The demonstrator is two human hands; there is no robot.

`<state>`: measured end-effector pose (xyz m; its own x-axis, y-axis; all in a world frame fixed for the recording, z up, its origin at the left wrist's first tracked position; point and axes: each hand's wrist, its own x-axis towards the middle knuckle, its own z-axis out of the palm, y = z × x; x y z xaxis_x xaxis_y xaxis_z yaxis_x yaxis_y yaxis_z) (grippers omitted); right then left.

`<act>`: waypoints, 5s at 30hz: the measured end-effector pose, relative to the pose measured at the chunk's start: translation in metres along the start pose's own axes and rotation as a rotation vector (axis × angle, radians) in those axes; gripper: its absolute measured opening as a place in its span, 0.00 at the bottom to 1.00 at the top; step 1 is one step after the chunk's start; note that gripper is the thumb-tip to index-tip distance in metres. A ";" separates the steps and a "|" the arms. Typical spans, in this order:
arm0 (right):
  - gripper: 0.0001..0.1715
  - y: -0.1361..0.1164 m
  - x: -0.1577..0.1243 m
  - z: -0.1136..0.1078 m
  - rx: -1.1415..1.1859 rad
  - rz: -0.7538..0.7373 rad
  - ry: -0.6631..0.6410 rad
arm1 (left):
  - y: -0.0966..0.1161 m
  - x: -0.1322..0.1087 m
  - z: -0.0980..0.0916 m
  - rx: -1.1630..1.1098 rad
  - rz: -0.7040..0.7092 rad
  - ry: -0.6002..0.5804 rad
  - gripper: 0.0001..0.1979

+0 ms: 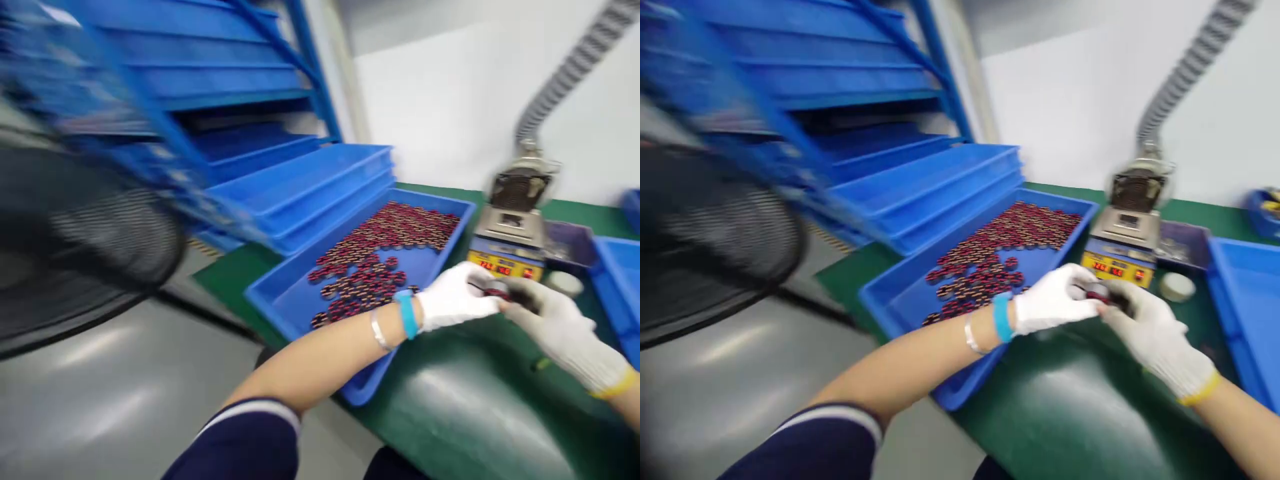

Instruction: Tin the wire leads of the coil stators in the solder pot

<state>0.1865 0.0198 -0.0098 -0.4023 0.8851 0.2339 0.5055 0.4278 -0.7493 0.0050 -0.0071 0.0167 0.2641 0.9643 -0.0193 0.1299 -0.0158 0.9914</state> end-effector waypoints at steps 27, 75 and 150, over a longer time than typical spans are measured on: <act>0.21 -0.027 0.006 -0.027 -0.093 0.205 0.004 | -0.003 -0.004 0.000 0.082 -0.144 0.218 0.20; 0.19 -0.010 0.012 -0.024 0.379 0.336 0.037 | 0.005 -0.009 -0.003 -0.145 -0.035 0.238 0.14; 0.22 -0.006 0.197 -0.066 -0.986 0.157 0.127 | -0.007 -0.025 -0.005 0.946 0.078 -0.543 0.21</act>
<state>0.1547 0.2040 0.0814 -0.2215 0.9328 0.2842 0.9751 0.2142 0.0567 -0.0068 -0.0295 0.0107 0.6592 0.7107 -0.2456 0.7154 -0.4922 0.4960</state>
